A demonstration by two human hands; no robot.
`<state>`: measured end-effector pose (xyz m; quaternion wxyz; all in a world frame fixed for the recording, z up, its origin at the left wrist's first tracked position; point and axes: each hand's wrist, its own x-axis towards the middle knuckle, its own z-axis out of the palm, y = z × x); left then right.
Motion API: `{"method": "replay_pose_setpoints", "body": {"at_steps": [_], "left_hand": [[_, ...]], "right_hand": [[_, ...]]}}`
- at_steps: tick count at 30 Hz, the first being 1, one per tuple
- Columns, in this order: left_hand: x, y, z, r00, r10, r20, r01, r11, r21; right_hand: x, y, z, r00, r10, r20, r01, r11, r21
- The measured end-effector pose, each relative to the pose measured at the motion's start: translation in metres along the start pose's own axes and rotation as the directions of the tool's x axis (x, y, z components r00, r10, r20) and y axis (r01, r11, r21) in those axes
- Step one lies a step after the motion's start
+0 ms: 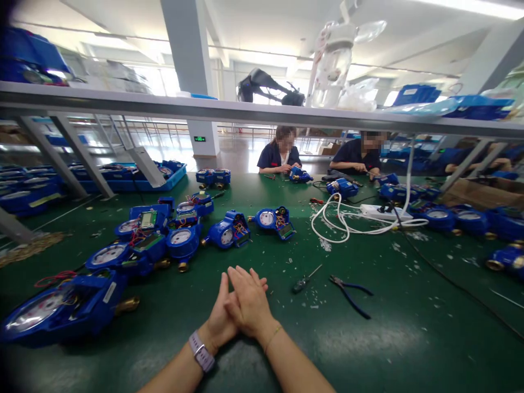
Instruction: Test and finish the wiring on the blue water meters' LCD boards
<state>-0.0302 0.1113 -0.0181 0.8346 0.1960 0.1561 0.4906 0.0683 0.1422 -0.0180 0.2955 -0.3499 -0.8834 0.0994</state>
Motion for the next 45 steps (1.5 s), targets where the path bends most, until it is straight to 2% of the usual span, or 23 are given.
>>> {"method": "replay_pose_setpoints", "body": {"at_steps": [4,7,9,11,13,15,17,20,26,30,35,40,45], "left_hand": [[-0.006,0.016,0.006,0.982,-0.081,0.169,0.043,0.975,0.22],[-0.008,0.015,0.003,0.991,-0.076,0.112,0.018,0.893,0.45],[-0.008,0.016,0.0,0.999,0.019,0.043,-0.042,0.762,0.646],[-0.009,0.02,-0.004,0.987,0.16,0.02,-0.105,0.541,0.834],[-0.009,0.023,-0.008,0.96,0.278,0.02,-0.118,0.341,0.932],[-0.007,0.025,-0.012,0.942,0.336,-0.006,-0.087,0.261,0.961],[-0.004,0.023,-0.016,0.938,0.343,-0.05,-0.038,0.245,0.969],[0.002,0.019,-0.022,0.945,0.317,-0.085,0.01,0.23,0.973],[0.007,0.019,-0.033,0.958,0.273,-0.09,0.015,0.266,0.964],[0.006,0.018,-0.036,0.961,0.271,-0.063,-0.014,0.271,0.962],[0.006,0.018,-0.035,0.96,0.276,-0.048,-0.02,0.238,0.971],[0.006,0.016,-0.036,0.962,0.27,-0.03,-0.03,0.217,0.976],[0.008,0.013,-0.039,0.945,0.326,-0.035,-0.039,0.218,0.975]], "right_hand": [[-0.003,0.028,-0.011,0.966,0.249,0.067,-0.247,0.969,-0.03],[-0.015,0.031,-0.022,0.924,0.36,0.13,-0.355,0.933,-0.06],[-0.031,0.024,-0.033,0.909,0.366,0.2,-0.359,0.931,-0.07],[-0.052,0.016,-0.045,0.895,0.337,0.293,-0.33,0.941,-0.073],[-0.073,0.013,-0.057,0.869,0.304,0.39,-0.3,0.951,-0.073],[-0.091,0.018,-0.069,0.836,0.294,0.463,-0.291,0.953,-0.081],[-0.101,0.028,-0.078,0.814,0.315,0.487,-0.302,0.947,-0.108],[-0.101,0.053,-0.091,0.812,0.366,0.454,-0.327,0.931,-0.165],[-0.073,0.117,-0.11,0.823,0.435,0.366,-0.361,0.897,-0.256],[-0.055,0.16,-0.114,0.827,0.475,0.3,-0.392,0.87,-0.298],[-0.034,0.202,-0.113,0.797,0.584,0.156,-0.503,0.784,-0.364],[-0.018,0.22,-0.113,0.755,0.654,-0.057,-0.619,0.68,-0.393],[-0.019,0.207,-0.105,0.736,0.637,-0.229,-0.674,0.66,-0.333]]}}
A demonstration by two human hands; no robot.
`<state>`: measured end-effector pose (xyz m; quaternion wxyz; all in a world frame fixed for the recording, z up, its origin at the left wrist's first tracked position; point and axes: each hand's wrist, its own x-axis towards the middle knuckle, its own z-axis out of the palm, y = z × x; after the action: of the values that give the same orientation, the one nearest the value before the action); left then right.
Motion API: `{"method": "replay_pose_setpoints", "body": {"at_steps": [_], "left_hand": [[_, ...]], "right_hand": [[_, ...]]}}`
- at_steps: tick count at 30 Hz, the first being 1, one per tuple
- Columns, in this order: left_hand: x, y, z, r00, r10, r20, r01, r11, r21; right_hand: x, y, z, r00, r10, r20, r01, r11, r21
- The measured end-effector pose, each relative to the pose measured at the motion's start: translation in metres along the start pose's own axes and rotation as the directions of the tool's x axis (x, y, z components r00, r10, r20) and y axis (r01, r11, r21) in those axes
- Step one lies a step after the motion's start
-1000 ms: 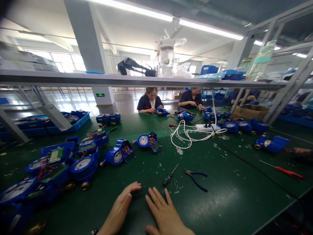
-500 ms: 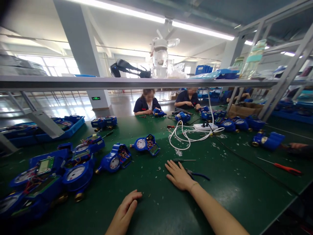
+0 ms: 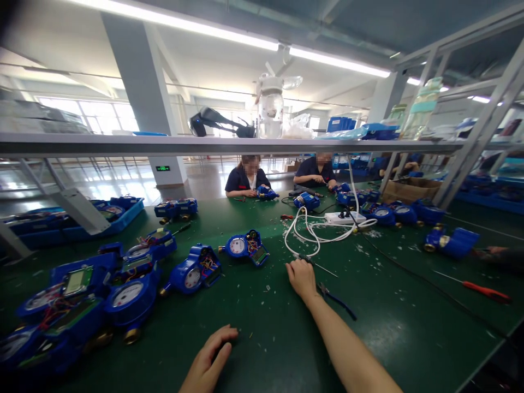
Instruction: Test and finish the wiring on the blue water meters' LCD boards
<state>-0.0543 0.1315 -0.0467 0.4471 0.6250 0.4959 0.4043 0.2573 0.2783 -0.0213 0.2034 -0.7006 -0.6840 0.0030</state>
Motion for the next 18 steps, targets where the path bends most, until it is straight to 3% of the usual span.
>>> {"method": "replay_pose_setpoints", "body": {"at_steps": [3,6,11,14,16,18], "left_hand": [[0.003,-0.005,-0.003,0.999,-0.03,0.037,0.031,1.0,-0.007],[0.005,-0.01,-0.005,0.996,-0.072,0.062,0.073,0.997,-0.021],[0.001,-0.009,0.004,0.998,-0.067,-0.004,0.066,0.989,-0.131],[-0.008,-0.004,0.013,0.992,0.018,0.124,0.03,0.928,-0.372],[-0.016,0.0,0.018,0.971,0.065,0.231,0.069,0.847,-0.527],[-0.021,0.003,0.02,0.955,0.081,0.287,0.111,0.798,-0.593]], "right_hand": [[-0.016,-0.013,0.003,0.998,-0.033,-0.051,0.038,0.995,0.09],[-0.036,-0.032,0.005,0.982,-0.14,-0.123,0.161,0.971,0.178],[-0.087,-0.081,0.003,0.928,-0.291,-0.234,0.346,0.905,0.248],[-0.127,-0.12,0.008,0.869,-0.424,-0.253,0.486,0.825,0.288],[-0.148,-0.141,0.016,0.804,-0.532,-0.265,0.593,0.747,0.301],[-0.16,-0.154,0.026,0.773,-0.566,-0.288,0.634,0.709,0.309]]}}
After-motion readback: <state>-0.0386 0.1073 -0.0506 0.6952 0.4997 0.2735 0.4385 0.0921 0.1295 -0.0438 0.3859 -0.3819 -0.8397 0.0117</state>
